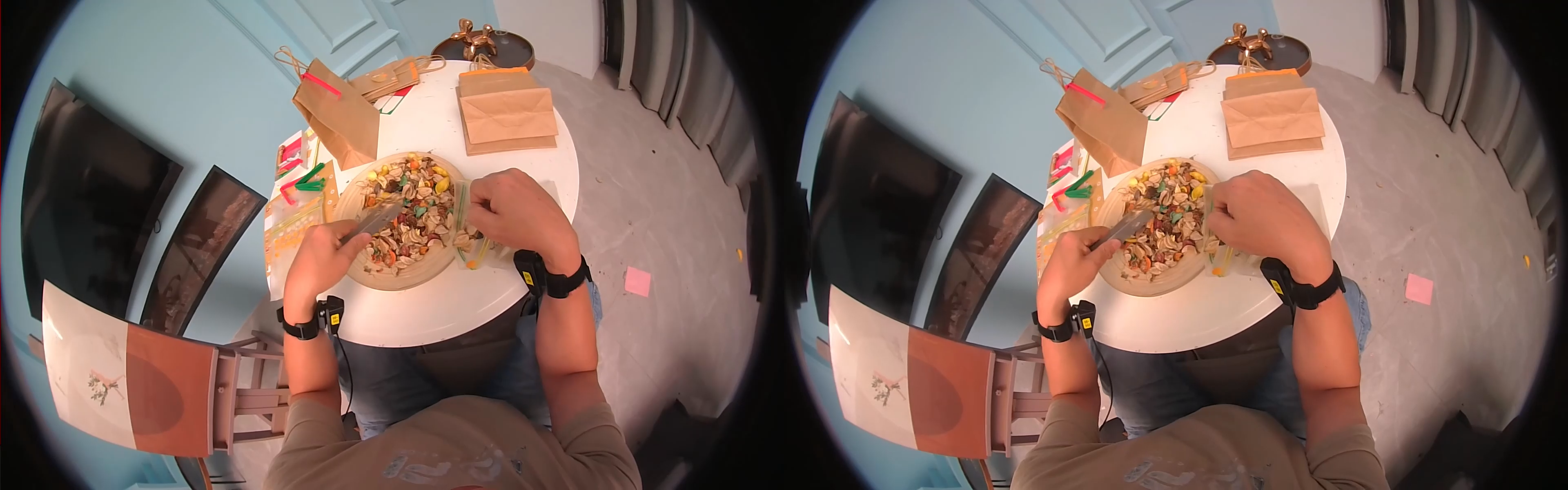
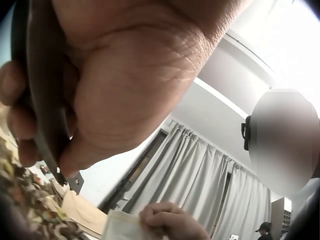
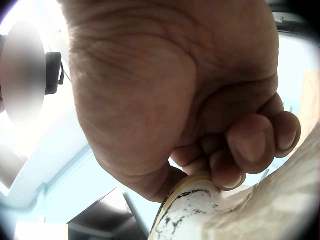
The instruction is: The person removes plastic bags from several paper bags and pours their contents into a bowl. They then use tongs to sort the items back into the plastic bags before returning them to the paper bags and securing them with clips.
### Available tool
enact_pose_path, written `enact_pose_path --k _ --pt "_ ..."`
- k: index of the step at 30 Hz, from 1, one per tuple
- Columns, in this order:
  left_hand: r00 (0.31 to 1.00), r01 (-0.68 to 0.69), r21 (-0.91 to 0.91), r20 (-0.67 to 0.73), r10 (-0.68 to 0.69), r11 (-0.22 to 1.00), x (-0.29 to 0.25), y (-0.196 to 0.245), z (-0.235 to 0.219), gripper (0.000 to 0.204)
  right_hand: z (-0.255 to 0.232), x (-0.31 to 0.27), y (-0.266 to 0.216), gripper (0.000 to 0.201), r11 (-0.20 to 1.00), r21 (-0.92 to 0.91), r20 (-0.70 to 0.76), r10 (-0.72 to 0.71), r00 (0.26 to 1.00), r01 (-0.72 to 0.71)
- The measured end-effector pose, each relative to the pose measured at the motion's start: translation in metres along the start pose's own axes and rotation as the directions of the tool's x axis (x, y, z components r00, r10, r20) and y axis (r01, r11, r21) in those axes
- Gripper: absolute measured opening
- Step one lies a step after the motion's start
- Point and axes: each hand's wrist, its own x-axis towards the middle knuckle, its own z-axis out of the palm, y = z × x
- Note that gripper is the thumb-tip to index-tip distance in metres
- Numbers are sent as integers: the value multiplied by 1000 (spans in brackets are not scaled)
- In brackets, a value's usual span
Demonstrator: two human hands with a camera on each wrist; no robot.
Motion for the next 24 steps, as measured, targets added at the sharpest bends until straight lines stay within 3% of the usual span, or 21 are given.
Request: enact_pose_path --k 2,8,15,18,21,24 --pt "999 -35 -72 22 36 997 -3 28 3 29 -1 0 -1 19 1000 -2 6 2 1000 -2" --pt "970 -231 -27 69 232 973 -2 64 27 31 2 1 4 20 999 -11 -20 -33 999 33" --pt "1000 4 17 4 -4 1000 -4 39 13 36 -2 -1 5 21 999 5 -37 -35 999 35" --pt "995 89 200 -68 -77 976 -4 13 7 36 -1 -2 6 21 999 0 -42 -45 998 45" --pt "992 99 241 -102 -77 966 1 -20 3 36 -1 -3 6 21 999 5 -38 -46 998 46" --pt "984 175 244 -28 -173 954 5 -36 -5 38 -4 -4 4 21 999 12 -30 -33 999 33"
